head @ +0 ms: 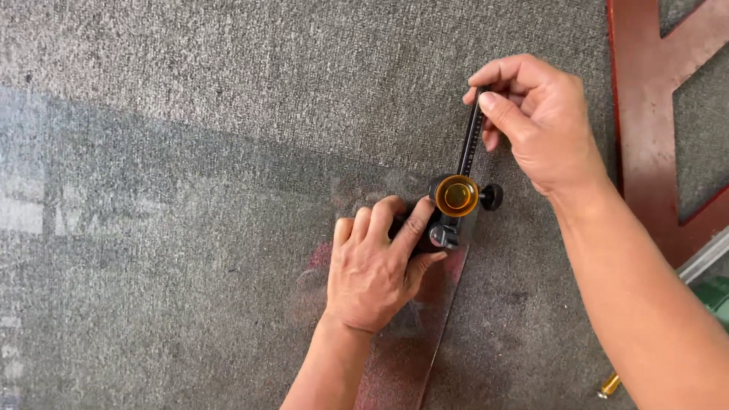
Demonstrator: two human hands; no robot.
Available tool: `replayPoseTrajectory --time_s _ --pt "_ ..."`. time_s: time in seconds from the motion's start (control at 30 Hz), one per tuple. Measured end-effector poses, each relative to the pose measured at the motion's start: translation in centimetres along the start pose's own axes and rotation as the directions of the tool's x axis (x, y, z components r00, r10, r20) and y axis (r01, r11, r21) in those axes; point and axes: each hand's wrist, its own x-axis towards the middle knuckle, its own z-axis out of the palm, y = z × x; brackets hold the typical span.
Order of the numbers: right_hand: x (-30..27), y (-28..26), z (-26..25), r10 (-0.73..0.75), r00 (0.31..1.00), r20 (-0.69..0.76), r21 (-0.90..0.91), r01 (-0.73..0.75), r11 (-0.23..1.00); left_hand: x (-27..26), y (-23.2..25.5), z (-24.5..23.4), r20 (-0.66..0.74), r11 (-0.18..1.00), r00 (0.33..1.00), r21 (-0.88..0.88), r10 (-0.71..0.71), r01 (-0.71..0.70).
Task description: Marking and scoring a circular shape on a glass pane using a glass cutter.
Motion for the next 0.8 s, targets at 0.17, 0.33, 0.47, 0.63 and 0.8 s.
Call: replayPoseTrajectory --time_s 0.17,0.33,0.47,0.63,0.8 --pt "-1.2 -0.7 -0.4 0.019 0.999 -0.045 -0.013 -0.019 1.000 -0.1 0.2 0.2 -0.016 1.000 1.000 0.002 -0.004 0.004" --pt "-7.4 -0.8 -3.1 0.027 0.969 -0.245 -0.145 -0.065 0.987 0.1 0.4 0.6 -0.050 1.000 0.998 0.018 0.026 -0.025" --pt "-14.8 1.1 -3.0 0.141 0.906 -0.399 -0.248 -0.254 0.935 0.1 0.5 0.6 -0.011 0.999 1.000 0.049 0.011 -0.010" --pt "-20.7 3.1 -1.0 0.340 0.839 -0.424 -0.146 -0.434 0.889 0.0 0.6 0.6 0.038 0.999 0.999 0.052 0.004 -0.006" --pt "-21.9 3.4 -0.1 0.290 0.868 -0.403 -0.317 -0.430 0.845 0.1 0.5 0.9 0.017 0.999 1.000 0.050 -0.013 0.012"
